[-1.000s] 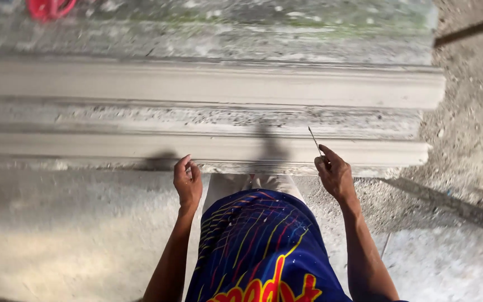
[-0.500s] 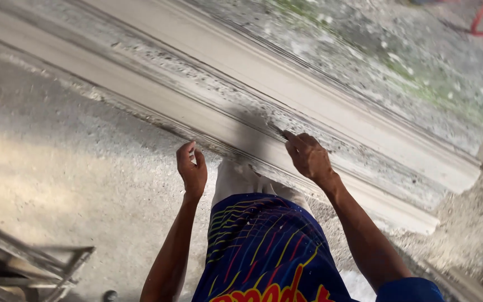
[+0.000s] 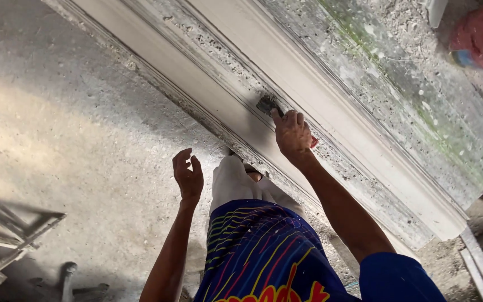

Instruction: The person uses a wire brush to scrub dust and debris off several long white decorative moldings laid on a workbench. They repeatedly brush along the grooves and edges, occasionally wiping with their hand, and continue the process across multiple pieces.

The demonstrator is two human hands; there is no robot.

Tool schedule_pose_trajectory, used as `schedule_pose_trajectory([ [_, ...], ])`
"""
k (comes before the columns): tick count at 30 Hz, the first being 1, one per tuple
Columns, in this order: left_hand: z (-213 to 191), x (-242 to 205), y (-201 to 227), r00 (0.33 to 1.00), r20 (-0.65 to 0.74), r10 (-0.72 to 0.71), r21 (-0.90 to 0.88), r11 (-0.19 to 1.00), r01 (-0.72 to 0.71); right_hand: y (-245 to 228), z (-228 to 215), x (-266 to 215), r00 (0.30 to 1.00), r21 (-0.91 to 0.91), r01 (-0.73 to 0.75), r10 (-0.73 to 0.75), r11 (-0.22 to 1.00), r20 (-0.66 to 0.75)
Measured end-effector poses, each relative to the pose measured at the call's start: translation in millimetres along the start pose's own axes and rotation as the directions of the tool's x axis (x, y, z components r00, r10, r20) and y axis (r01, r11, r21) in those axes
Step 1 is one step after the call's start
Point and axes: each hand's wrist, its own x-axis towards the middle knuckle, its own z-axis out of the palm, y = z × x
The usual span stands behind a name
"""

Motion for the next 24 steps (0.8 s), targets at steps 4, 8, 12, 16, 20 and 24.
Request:
schedule_pose_trajectory([
  [4, -4.0, 0.3, -8.3, 0.998, -0.013, -0.060, 0.007, 0.998, 0.060, -3.6, 3.8, 0.8, 0.996, -0.023, 0.013, -0.010, 1.000, 0.093],
  [8, -0.3, 2.1, -13.2, 0.998, -0.010, -0.058, 0.003, 0.998, 0.058, -23.8, 9.3, 29.8, 0.983, -0.010, 0.019, -0.017, 1.000, 0.181],
  [12, -0.8, 9.7, -6.3, 0.998, -0.012, -0.055, -0.017, 0.998, 0.055, -35.6, 6.6, 61.2, 0.982, -0.028, 0.070, -0.064, 0.997, 0.177],
  [16, -6.2, 15.7, -2.5, 0.997, -0.021, -0.072, -0.017, 0.997, 0.071, -53.4, 3.6, 87.6, 0.971, -0.026, 0.083, -0.075, 0.996, 0.228],
  [20, -14.8, 17.4, -5.3, 0.998, -0.051, -0.046, -0.003, 0.999, 0.046, -75.8, 26.1, 118.5, 0.989, -0.094, 0.134, -0.139, 0.986, -0.046],
  [24, -18.7, 21.7, -0.3, 0.997, -0.073, -0.012, 0.015, 1.000, 0.013, -95.4, 52.5, 155.0, 0.977, -0.075, 0.131, -0.142, 0.989, -0.159],
])
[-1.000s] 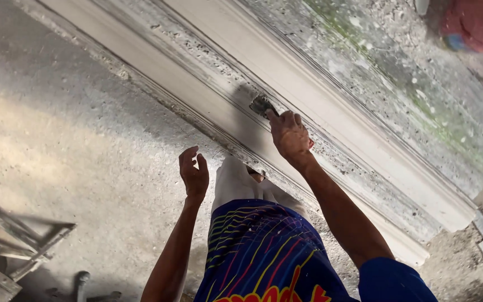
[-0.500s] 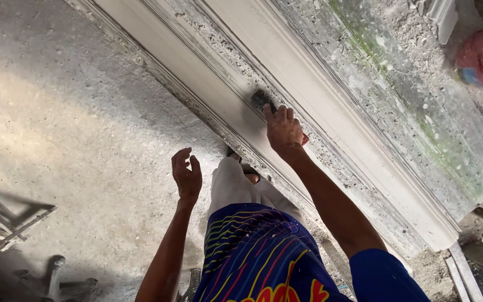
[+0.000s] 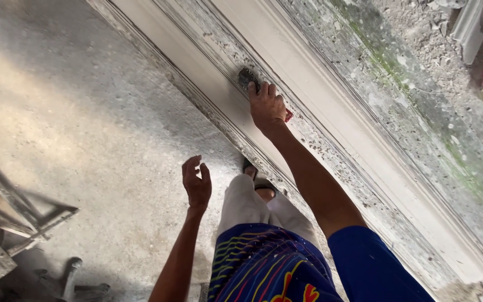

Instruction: The person uses a wire brush to scrub dust and debris off several long white decorative moldings laid on a workbench. They repeatedly brush along the grooves and edges, occasionally wiping with their hand, and continue the process across multiple pieces.

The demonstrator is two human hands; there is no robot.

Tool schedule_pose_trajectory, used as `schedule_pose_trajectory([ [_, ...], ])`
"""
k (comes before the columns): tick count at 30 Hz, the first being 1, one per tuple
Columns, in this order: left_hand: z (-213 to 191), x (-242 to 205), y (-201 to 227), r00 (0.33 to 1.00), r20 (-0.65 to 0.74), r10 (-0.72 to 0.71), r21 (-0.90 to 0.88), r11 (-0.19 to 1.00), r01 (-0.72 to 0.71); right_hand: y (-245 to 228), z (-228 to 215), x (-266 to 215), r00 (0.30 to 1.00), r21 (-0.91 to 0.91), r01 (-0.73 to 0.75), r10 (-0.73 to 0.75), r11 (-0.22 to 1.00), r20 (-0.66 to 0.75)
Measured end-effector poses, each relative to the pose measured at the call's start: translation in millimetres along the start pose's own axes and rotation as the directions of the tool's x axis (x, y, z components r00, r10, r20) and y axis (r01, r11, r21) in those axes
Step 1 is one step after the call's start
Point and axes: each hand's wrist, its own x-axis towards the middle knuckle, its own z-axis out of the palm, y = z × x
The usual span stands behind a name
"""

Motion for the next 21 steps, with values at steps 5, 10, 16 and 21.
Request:
schedule_pose_trajectory([
  [5, 6.9, 12.0, 14.4, 1.000, -0.018, 0.016, -0.060, 0.998, -0.017, -16.1, -32.1, 27.9, 0.975, 0.115, -0.116, 0.091, 0.987, 0.202],
  [10, 18.7, 39.5, 55.7, 0.999, 0.030, 0.036, -0.141, 0.990, -0.031, -22.4, -86.9, -7.8, 0.940, 0.179, -0.168, 0.103, 0.969, 0.325],
  [16, 46.5, 51.5, 79.3, 0.986, 0.053, 0.159, -0.185, 0.972, -0.147, -27.9, -98.5, -103.6, 0.995, 0.289, -0.083, 0.095, 0.954, -0.029],
  [21, 42.3, 25.9, 78.5, 0.974, 0.036, 0.224, -0.132, 0.967, -0.218, -33.0, -115.1, -140.5, 0.984, 0.383, -0.099, 0.147, 0.918, -0.099],
])
